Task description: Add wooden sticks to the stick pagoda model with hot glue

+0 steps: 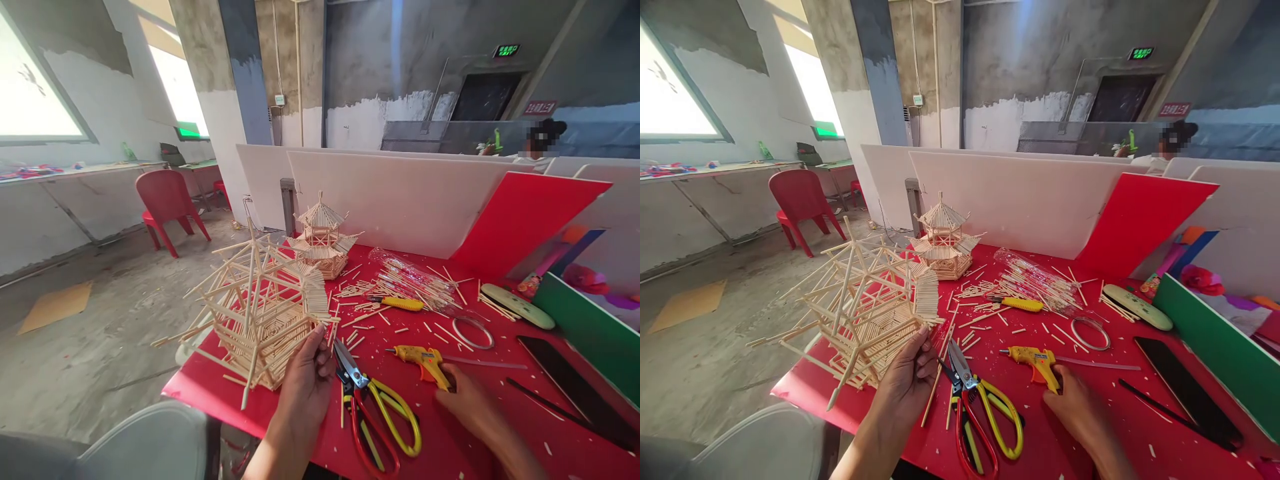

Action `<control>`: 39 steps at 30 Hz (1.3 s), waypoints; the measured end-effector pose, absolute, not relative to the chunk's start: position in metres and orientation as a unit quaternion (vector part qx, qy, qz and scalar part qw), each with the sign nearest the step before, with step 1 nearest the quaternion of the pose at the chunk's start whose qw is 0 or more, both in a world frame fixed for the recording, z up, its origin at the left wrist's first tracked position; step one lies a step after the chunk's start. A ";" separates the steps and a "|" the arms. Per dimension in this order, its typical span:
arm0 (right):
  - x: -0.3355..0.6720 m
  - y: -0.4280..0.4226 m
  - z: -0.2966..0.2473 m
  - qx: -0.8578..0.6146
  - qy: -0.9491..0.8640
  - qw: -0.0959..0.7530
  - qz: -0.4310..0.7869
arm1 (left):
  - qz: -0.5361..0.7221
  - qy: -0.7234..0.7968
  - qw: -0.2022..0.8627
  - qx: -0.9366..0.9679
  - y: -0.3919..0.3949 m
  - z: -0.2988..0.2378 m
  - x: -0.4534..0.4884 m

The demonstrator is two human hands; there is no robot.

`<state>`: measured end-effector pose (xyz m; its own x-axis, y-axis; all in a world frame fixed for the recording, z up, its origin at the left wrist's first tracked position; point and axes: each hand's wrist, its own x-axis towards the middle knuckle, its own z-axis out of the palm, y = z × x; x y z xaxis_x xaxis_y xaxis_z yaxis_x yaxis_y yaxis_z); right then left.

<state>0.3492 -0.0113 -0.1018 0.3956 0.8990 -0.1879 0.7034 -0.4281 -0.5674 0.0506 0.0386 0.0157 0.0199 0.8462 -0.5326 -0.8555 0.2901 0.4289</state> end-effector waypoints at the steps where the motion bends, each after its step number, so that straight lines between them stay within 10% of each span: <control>1: 0.348 -0.011 -0.101 -0.810 -0.488 0.214 0.244 | 0.595 0.369 0.713 -0.006 0.039 0.016 0.051; 12: 0.277 -0.009 0.008 -0.648 -0.546 0.473 0.240 | 0.591 0.380 0.712 -0.001 0.039 0.016 0.052; 20: 0.222 0.033 0.056 -0.602 -0.679 0.347 -0.236 | 0.597 0.378 0.708 -0.021 0.041 0.016 0.053; 39: 0.208 0.036 0.065 -0.552 -0.733 0.246 -0.313 | 0.602 0.363 0.711 -0.012 0.041 0.010 0.054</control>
<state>0.2081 0.0363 0.0653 -0.2706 0.6550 0.7056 0.9626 0.1955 0.1877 0.0537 0.0411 0.0103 0.0124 0.8474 -0.5309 -0.8651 0.2754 0.4193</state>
